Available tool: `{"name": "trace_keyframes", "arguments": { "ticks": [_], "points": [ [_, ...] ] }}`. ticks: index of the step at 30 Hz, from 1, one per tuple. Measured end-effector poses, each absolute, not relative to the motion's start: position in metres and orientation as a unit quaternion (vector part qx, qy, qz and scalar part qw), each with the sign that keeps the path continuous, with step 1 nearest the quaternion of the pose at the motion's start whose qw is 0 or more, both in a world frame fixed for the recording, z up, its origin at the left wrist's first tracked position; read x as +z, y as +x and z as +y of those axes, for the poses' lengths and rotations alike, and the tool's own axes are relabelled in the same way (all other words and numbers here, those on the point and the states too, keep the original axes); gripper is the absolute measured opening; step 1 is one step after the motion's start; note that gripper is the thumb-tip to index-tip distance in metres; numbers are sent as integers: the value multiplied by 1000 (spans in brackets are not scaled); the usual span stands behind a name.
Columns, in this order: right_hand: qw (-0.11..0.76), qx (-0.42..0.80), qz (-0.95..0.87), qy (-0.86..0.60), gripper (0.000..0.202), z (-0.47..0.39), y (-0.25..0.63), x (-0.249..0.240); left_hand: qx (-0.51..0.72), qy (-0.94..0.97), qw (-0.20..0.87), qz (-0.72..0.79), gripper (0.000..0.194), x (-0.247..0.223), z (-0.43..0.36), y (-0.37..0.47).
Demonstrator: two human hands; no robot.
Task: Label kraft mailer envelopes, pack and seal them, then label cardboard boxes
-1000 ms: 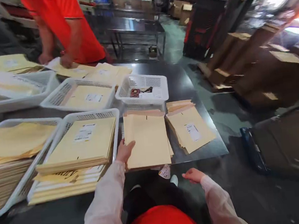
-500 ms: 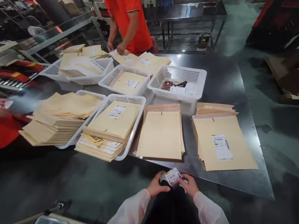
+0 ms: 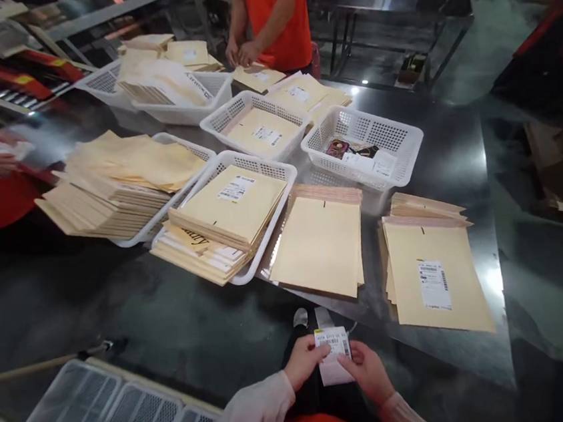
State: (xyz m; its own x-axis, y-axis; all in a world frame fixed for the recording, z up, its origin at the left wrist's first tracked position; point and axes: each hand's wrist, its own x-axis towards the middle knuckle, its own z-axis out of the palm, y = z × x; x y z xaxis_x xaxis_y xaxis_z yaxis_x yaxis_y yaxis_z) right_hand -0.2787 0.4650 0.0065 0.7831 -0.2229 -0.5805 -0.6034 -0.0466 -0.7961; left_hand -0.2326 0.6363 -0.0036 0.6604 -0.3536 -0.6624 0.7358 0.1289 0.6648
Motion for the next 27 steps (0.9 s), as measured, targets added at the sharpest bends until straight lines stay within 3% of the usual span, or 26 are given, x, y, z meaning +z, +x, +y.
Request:
{"name": "trace_keyframes", "arguments": {
  "ticks": [2, 5, 9, 12, 14, 17, 23, 24, 27],
  "points": [
    [567, 97, 251, -778, 57, 463, -267, 35, -331, 623, 702, 101, 21, 16, 645, -227],
    [491, 82, 92, -862, 24, 466, -240, 80, -280, 688, 669, 16, 14, 41, 654, -212],
    [430, -1, -3, -903, 23, 478, -208, 124, -251, 620, 743, 33, 29, 55, 654, -189],
    [399, -69, -23, -914, 20, 479, -177, 140, -282, 497, 820, 40, 58, 50, 653, -174],
    [389, -89, -34, -916, 21, 473, -144, 141, -340, 448, 827, 17, 70, 41, 655, -168],
    [356, -87, -1, -930, 21, 462, -84, 125, -405, 453, 794, 11, 56, 19, 662, -167],
    [263, -65, 87, -959, 24, 463, -10, 67, -405, 472, 778, 89, 49, -29, 680, -191],
    [250, -82, 101, -959, 34, 463, -9, 62, -409, 475, 773, 99, 48, -35, 683, -198],
    [241, -122, 198, -942, 99, 454, -14, 57, -427, 477, 758, 125, 50, -47, 693, -223]
  ]
}}
